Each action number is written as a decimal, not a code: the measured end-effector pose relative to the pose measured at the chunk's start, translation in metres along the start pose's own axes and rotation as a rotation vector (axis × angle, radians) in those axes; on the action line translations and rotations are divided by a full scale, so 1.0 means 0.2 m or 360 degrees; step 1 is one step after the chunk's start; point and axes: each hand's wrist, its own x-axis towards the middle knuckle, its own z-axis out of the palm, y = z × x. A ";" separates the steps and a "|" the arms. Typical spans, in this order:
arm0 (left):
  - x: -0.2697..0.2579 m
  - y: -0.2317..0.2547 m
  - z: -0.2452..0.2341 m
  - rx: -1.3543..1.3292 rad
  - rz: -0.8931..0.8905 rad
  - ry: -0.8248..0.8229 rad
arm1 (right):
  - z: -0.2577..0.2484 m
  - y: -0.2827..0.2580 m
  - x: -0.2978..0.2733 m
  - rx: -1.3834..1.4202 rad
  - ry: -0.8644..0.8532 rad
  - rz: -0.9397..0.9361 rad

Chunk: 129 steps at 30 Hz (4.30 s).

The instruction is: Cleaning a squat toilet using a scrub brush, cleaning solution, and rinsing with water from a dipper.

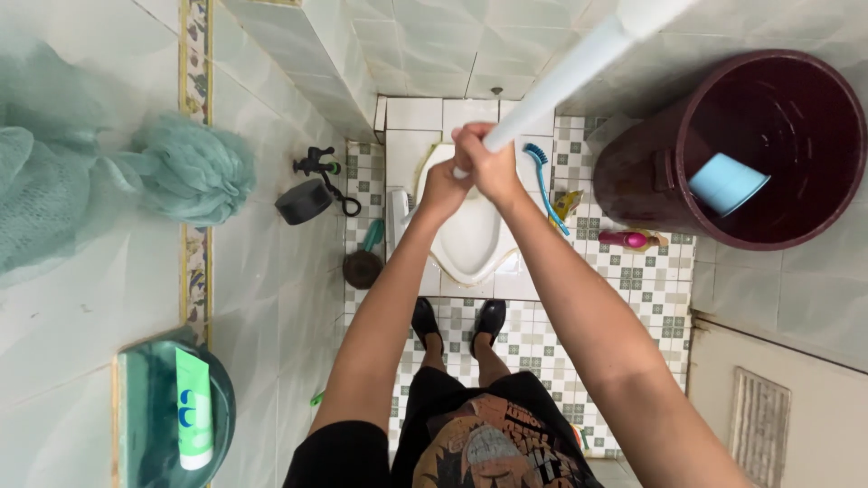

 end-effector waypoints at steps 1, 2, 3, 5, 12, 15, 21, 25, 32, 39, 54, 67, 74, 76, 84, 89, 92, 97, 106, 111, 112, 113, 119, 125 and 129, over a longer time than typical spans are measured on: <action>0.05 0.01 0.00 0.0003 0.0007 -0.0003 | 0.01 -0.04 0.04 0.0001 0.0002 -0.0008; 0.10 0.02 -0.01 -0.0038 0.0047 0.0016 | 0.02 -0.07 0.07 -0.0048 0.0023 -0.0024; 0.13 0.02 -0.01 -0.0082 0.0078 0.0041 | 0.04 -0.10 0.10 -0.0096 0.0038 -0.0030; 0.18 -0.03 -0.01 -0.0124 0.0141 0.0067 | 0.05 -0.09 0.13 -0.0144 0.0044 -0.0064; 0.00 -0.08 0.06 0.0247 0.0008 -0.0013 | -0.06 0.03 -0.06 -0.0022 -0.0032 -0.0012; -0.14 -0.17 0.10 -0.0040 0.0157 0.0055 | -0.09 0.07 -0.09 -0.0060 -0.0094 -0.0052; 0.16 0.04 0.06 0.0113 0.0189 0.0133 | -0.04 -0.09 0.14 0.0129 -0.0002 0.0016; 0.27 -0.12 0.08 -0.0093 0.0269 0.0069 | -0.04 -0.13 0.10 -0.0193 -0.0002 -0.0132; -0.02 -0.12 0.19 0.0203 0.0249 0.0049 | -0.15 -0.06 -0.08 -0.0030 -0.0011 -0.0002; 0.10 0.06 0.13 0.0288 0.0188 0.0065 | -0.15 -0.11 0.10 0.0149 -0.0031 0.0001; -0.09 -0.20 0.31 0.0007 0.0121 0.0005 | -0.29 0.03 -0.08 0.0149 0.0009 0.0095; 0.18 0.05 0.10 0.0100 0.0312 -0.0149 | -0.18 -0.02 0.03 0.0067 0.0164 -0.0163; -0.06 -0.14 0.33 0.0076 0.0311 -0.0017 | -0.30 0.06 -0.21 0.0109 0.0278 -0.0119; -0.04 -0.10 0.33 0.0167 0.0402 0.0012 | -0.31 0.04 -0.18 0.0101 0.0264 -0.0139; 0.21 0.24 0.26 0.0284 0.0338 0.0075 | -0.29 -0.06 0.07 -0.0131 0.0472 -0.0255; 0.28 0.21 0.43 0.0403 0.0607 0.0186 | -0.44 -0.04 0.02 -0.0268 0.0535 -0.0380; 0.29 0.18 0.61 0.0396 0.0661 0.0073 | -0.60 -0.08 -0.08 -0.0289 0.0614 -0.0463; 0.12 0.38 0.69 0.0629 0.0635 0.0054 | -0.72 -0.09 -0.24 -0.0340 0.0808 -0.0484; 0.13 0.28 0.40 0.0337 0.0949 -0.0055 | -0.31 -0.39 -0.44 -0.0555 0.0343 -0.0673; 0.06 0.39 0.18 0.0360 0.0745 -0.0218 | -0.01 -0.91 -0.62 -0.0084 0.0099 -0.1123; -0.03 0.52 0.16 0.0364 0.0770 -0.0208 | -0.04 -0.84 -0.59 -0.0084 0.0088 -0.1148; -0.15 0.63 0.15 0.0272 0.0900 -0.0059 | -0.07 -0.77 -0.58 -0.0070 0.0154 -0.1065; -0.41 0.72 0.14 0.0081 0.0893 0.0215 | 0.07 -0.63 -0.60 -0.0371 0.0380 -0.0956; -0.56 0.77 0.10 0.0212 0.0989 -0.0018 | 0.09 -0.48 -0.75 -0.0182 0.0461 -0.0990; -0.78 0.83 0.19 0.0132 0.1073 -0.0028 | 0.05 -0.46 -0.92 -0.0713 0.0565 -0.0959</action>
